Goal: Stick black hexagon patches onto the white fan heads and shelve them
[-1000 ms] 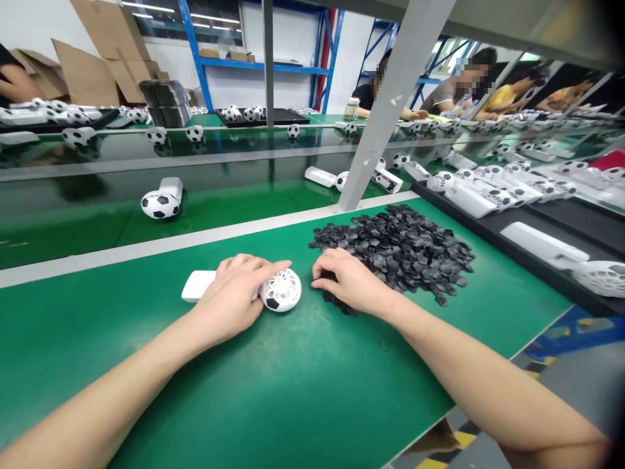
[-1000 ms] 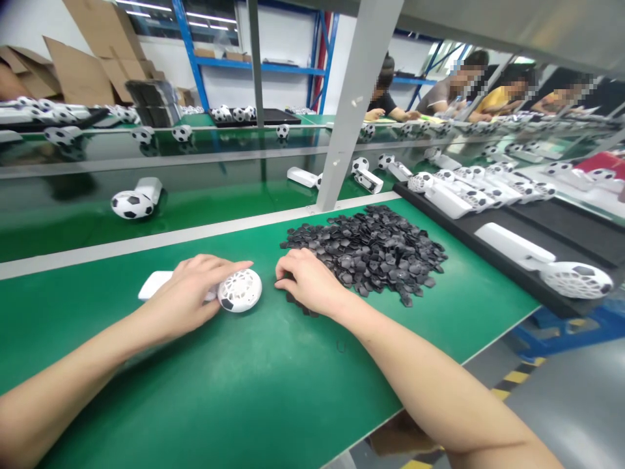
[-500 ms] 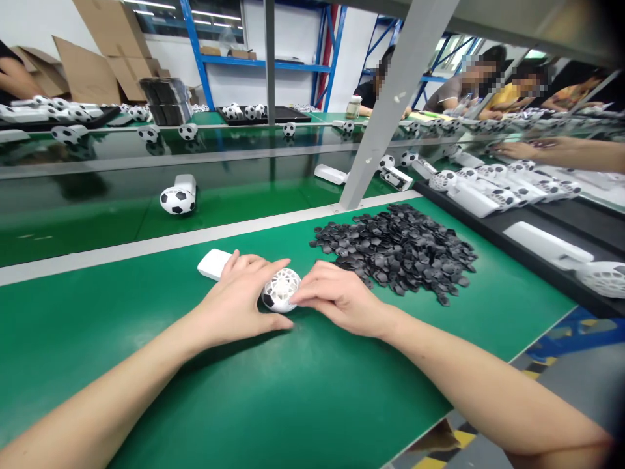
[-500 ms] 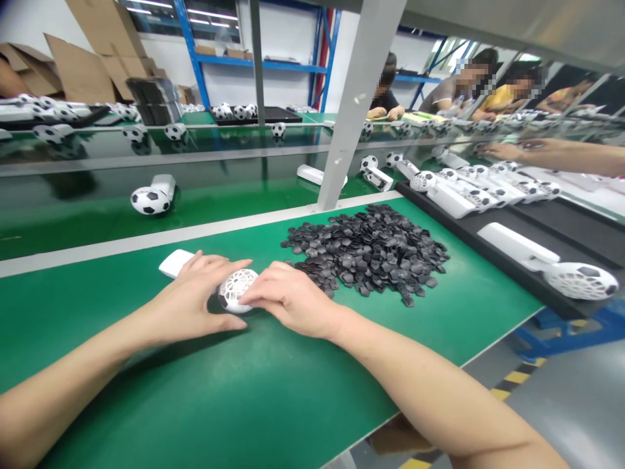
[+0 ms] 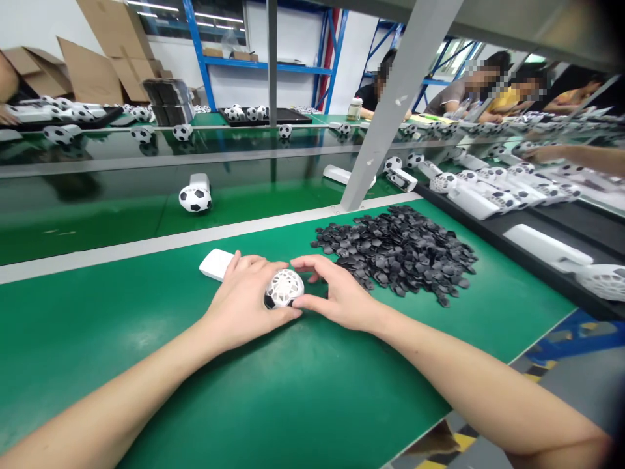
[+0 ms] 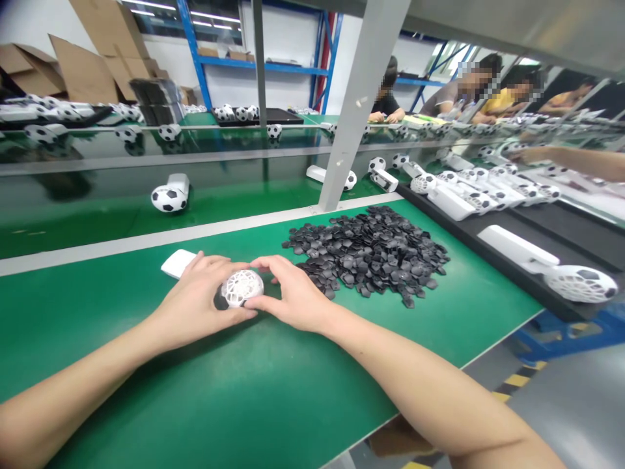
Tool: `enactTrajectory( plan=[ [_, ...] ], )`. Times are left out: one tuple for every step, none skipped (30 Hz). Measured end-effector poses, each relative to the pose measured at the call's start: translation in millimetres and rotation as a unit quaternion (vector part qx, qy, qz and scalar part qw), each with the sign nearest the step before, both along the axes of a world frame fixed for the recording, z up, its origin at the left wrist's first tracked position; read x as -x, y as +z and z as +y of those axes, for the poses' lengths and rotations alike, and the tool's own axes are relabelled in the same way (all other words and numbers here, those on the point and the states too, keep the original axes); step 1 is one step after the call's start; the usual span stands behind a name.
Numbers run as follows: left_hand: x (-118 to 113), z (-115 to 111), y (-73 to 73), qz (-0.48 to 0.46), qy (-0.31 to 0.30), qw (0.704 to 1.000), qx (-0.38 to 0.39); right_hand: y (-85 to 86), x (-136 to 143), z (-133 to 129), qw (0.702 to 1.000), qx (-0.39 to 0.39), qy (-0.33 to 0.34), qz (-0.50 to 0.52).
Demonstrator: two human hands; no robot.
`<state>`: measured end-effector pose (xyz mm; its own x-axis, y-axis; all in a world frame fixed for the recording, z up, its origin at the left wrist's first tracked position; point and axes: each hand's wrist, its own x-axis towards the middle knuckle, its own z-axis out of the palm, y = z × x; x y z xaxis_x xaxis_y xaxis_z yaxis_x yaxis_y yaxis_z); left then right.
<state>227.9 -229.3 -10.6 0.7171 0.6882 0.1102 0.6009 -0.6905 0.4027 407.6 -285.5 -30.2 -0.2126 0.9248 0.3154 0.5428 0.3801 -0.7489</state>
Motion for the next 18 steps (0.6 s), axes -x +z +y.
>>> enactTrajectory(
  plan=[
    [0.0, -0.3, -0.1, -0.003, 0.001, 1.0, -0.001, -0.7, -0.2, 0.2, 1.0, 0.021, 0.012, 0.003],
    [0.0, -0.5, -0.4, -0.006, -0.001, 1.0, -0.002, -1.4, 0.0, 0.2, 0.999, 0.04, 0.026, 0.008],
    [0.0, -0.6, -0.9, -0.011, -0.004, 1.0, -0.004, -2.2, 0.4, 0.0, 0.998, 0.054, 0.037, 0.014],
    [0.0, -0.5, -1.6, -0.018, -0.007, 1.0, -0.007, -3.3, 1.2, -0.5, 0.997, 0.064, 0.044, 0.023],
    [-0.1, -0.4, -2.4, -0.025, -0.011, 1.0, -0.011, -4.6, 2.1, -1.3, 0.996, 0.067, 0.045, 0.033],
    [-0.4, -0.2, -3.3, -0.031, -0.013, 0.999, -0.015, -5.9, 3.3, -2.3, 0.996, 0.066, 0.04, 0.042],
    [-0.7, 0.2, -4.1, -0.037, -0.014, 0.999, -0.02, -7.2, 4.7, -3.4, 0.996, 0.063, 0.031, 0.049],
    [-1.0, 0.5, -4.8, -0.041, -0.015, 0.999, -0.024, -8.3, 6.2, -4.8, 0.997, 0.058, 0.023, 0.053],
    [-1.2, 0.8, -5.2, -0.043, -0.017, 0.999, -0.027, -9.0, 7.8, -6.1, 0.997, 0.053, 0.016, 0.054],
    [-1.2, 1.1, -5.4, -0.045, -0.019, 0.998, -0.028, -9.1, 9.4, -7.2, 0.998, 0.049, 0.007, 0.05],
    [-1.1, 1.3, -5.5, -0.046, -0.022, 0.998, -0.029, -8.7, 10.7, -7.9, 0.998, 0.045, -0.002, 0.044],
    [-0.7, 1.4, -5.5, -0.047, -0.026, 0.998, -0.029, -7.8, 11.6, -7.9, 0.998, 0.045, -0.008, 0.037],
    [-0.1, 1.5, -5.4, -0.046, -0.03, 0.998, -0.027, -6.4, 11.7, -7.0, 0.998, 0.047, -0.007, 0.033],
    [0.6, 1.6, -5.4, -0.042, -0.034, 0.998, -0.023, -4.6, 10.7, -5.0, 0.998, 0.052, -0.001, 0.031],
    [1.4, 1.8, -5.5, -0.035, -0.04, 0.998, -0.019, -2.8, 8.3, -1.9, 0.998, 0.056, 0.003, 0.03],
    [2.0, 2.2, -5.7, -0.028, -0.046, 0.998, -0.014, -1.0, 4.5, 2.0, 0.998, 0.052, 0.001, 0.027],
    [2.5, 2.8, -6.1, -0.021, -0.052, 0.998, -0.011, 0.5, -0.8, 6.5, 0.999, 0.037, -0.014, 0.016],
    [3.0, 3.6, -6.4, -0.015, -0.055, 0.998, -0.011, 1.7, -7.3, 11.2, 0.999, 0.014, -0.042, -0.008]
  ],
)
